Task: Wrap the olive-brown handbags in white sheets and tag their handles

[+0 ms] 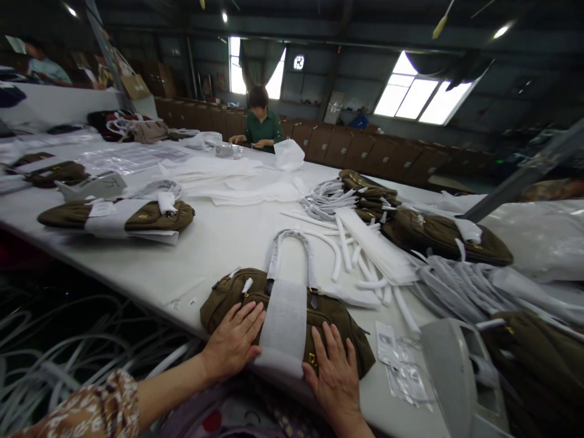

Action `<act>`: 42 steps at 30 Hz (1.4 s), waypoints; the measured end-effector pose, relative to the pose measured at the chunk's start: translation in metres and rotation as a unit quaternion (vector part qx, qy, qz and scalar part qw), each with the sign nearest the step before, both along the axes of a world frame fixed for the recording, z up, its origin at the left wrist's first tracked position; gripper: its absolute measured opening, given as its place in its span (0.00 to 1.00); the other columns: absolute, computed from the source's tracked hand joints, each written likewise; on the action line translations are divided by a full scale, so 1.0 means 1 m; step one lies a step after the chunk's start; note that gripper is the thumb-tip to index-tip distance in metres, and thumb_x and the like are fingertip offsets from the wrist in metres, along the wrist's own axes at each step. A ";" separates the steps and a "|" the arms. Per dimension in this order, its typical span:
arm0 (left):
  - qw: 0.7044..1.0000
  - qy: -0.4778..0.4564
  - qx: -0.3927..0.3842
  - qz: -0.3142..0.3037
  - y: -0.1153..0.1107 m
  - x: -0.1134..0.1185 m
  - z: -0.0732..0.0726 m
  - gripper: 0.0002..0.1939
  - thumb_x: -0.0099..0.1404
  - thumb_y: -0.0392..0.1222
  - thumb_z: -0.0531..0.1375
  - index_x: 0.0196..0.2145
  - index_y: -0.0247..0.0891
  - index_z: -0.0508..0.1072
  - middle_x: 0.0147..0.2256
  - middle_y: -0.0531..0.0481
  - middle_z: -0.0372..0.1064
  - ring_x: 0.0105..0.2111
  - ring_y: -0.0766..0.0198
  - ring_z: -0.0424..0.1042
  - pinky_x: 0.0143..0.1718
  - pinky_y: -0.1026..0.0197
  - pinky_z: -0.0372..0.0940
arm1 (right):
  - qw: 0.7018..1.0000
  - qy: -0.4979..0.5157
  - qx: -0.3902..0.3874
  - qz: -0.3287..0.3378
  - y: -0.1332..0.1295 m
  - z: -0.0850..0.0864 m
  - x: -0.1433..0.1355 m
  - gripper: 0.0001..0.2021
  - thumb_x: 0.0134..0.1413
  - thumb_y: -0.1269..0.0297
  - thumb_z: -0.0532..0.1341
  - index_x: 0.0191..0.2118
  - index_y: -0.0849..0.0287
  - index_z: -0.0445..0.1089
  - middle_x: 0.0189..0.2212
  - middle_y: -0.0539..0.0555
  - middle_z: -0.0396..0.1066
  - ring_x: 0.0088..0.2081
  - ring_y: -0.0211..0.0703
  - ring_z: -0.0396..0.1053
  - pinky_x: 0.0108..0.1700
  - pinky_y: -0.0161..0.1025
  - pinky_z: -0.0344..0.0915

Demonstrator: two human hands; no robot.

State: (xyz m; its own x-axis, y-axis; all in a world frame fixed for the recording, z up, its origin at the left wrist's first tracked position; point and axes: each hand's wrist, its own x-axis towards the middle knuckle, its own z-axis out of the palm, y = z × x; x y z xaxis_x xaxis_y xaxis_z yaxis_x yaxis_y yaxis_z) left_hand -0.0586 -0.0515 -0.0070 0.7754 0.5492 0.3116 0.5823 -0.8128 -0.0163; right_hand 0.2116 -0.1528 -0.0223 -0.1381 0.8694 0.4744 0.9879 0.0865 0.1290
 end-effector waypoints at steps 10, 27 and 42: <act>0.963 -0.164 -0.189 0.094 0.060 0.029 0.022 0.27 0.68 0.56 0.47 0.56 0.36 0.66 0.53 0.41 0.68 0.54 0.52 0.66 0.56 0.51 0.59 | 0.994 0.099 -0.015 -0.045 -0.012 0.000 -0.012 0.28 0.56 0.52 0.58 0.60 0.58 0.61 0.62 0.60 0.57 0.63 0.55 0.52 0.63 0.56 0.45; 0.917 -0.129 -0.311 0.214 0.145 0.094 -0.003 0.32 0.60 0.54 0.52 0.59 0.39 0.61 0.42 0.43 0.72 0.42 0.53 0.73 0.45 0.55 0.64 | 0.814 0.427 0.067 -0.389 -0.070 0.042 0.148 0.24 0.53 0.51 0.54 0.44 0.65 0.75 0.30 0.60 0.76 0.31 0.50 0.74 0.36 0.43 0.69; 0.900 -0.115 -0.321 0.271 0.146 0.099 -0.004 0.27 0.64 0.56 0.50 0.56 0.41 0.63 0.40 0.49 0.72 0.39 0.56 0.73 0.42 0.58 0.64 | 0.898 0.329 -0.095 -0.277 -0.068 0.017 0.127 0.13 0.60 0.58 0.52 0.33 0.56 0.72 0.31 0.56 0.71 0.34 0.47 0.71 0.38 0.41 0.65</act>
State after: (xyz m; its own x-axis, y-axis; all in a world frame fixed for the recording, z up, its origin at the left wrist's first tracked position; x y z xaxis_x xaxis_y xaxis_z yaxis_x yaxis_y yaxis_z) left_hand 0.0406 0.0943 -0.0106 0.2959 0.9513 -0.0863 0.8240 -0.2085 0.5268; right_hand 0.3382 -0.2204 -0.0049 0.5968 0.7917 0.1306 0.7428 -0.4836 -0.4630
